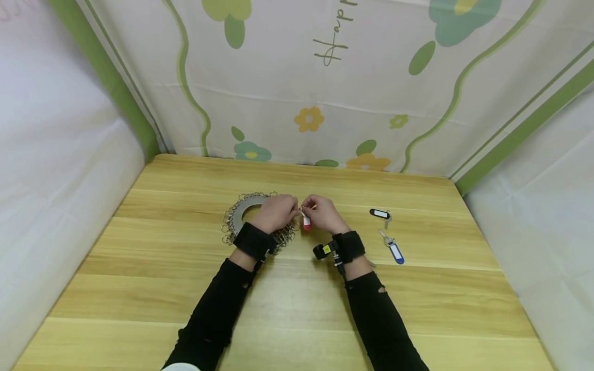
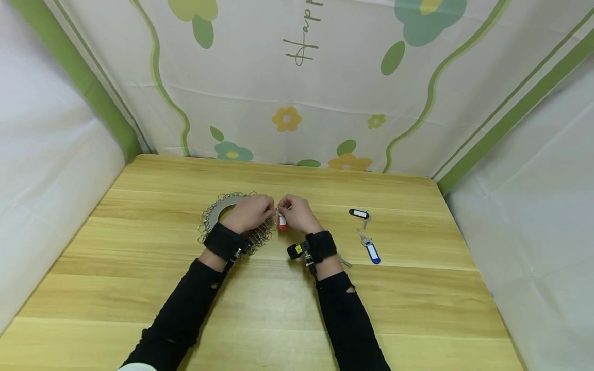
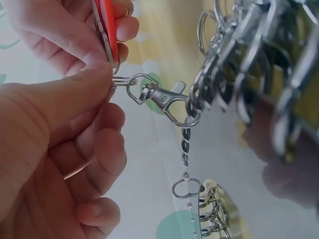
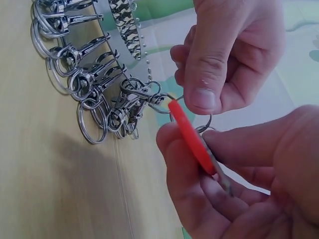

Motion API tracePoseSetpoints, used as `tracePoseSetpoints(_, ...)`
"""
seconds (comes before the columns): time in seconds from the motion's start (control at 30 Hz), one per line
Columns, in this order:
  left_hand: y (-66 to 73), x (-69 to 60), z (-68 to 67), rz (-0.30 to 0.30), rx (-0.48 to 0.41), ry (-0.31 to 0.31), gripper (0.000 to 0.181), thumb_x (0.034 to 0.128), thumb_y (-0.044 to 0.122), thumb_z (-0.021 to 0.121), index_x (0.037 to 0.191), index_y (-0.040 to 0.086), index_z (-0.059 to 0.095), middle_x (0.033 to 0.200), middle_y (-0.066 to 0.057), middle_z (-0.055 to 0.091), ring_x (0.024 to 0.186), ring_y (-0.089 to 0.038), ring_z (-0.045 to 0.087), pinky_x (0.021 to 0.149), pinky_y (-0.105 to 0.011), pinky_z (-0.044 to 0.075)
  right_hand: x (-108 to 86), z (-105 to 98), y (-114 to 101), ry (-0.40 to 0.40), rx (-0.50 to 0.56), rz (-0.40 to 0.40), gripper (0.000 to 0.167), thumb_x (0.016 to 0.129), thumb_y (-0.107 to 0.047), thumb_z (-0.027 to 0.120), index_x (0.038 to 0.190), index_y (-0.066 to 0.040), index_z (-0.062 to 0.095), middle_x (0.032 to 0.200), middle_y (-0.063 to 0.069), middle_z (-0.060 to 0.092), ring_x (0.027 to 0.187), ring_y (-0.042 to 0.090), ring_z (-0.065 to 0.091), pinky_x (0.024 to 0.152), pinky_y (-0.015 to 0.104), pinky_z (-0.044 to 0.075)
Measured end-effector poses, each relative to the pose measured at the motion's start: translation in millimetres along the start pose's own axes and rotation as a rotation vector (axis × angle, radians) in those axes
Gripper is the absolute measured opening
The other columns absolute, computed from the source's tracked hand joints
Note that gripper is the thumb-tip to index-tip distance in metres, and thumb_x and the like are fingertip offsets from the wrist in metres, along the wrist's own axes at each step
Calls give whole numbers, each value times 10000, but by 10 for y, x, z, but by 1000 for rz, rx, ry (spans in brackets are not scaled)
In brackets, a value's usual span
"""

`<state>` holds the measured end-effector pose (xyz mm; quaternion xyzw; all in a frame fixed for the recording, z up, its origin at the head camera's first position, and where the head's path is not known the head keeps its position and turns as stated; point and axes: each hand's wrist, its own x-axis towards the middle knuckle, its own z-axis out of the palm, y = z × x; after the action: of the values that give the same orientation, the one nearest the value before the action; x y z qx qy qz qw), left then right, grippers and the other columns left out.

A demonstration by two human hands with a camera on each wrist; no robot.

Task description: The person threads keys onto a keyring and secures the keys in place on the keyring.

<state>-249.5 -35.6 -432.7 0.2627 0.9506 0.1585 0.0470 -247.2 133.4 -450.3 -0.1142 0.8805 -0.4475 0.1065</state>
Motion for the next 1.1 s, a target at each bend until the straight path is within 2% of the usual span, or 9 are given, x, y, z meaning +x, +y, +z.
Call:
tracePoseSetpoints(0.23,-17,2,16,18,29,32,200,947,255,597,805,114,599,719,-4,552,601,-150,503,594,-292,404,7,19,1,-21,-16,-60,63,958,-105,559,964,-90,620,919,83,577,714,189,596,548,286,450)
tracePoseSetpoints(0.43,-8,-7,11,14,14,29,218,953,264,585,796,114,605,700,-2,545,591,-148,501,589,-285,397,19,26,1,-30,-13,-49,64,960,-127,562,958,-107,623,911,72,579,733,190,603,555,286,458)
tracePoseSetpoints(0.6,-6,-14,0,45,-6,30,168,958,202,576,825,121,639,740,-8,574,611,-152,507,597,-292,403,25,27,4,-21,9,-25,74,962,-135,558,967,-89,616,927,84,602,714,208,600,547,292,462)
tracePoseSetpoints(0.73,-13,-13,-9,82,11,20,123,933,104,558,860,119,655,787,-9,589,652,-146,506,618,-291,411,23,20,20,-3,23,7,84,970,-131,539,967,-77,604,891,90,612,678,201,577,536,292,441)
tracePoseSetpoints(0.9,-23,-14,-23,118,0,25,181,919,22,526,834,89,672,773,-27,580,644,-159,473,615,-284,370,19,16,29,-4,52,24,87,979,-138,527,967,-78,589,790,104,608,620,201,555,518,294,413)
tracePoseSetpoints(1.1,-25,-22,-39,88,-12,33,171,939,67,540,804,108,636,754,-5,581,610,-128,487,601,-266,401,9,14,27,-27,68,-9,83,972,-114,538,968,-52,592,772,164,612,593,257,558,502,299,418)
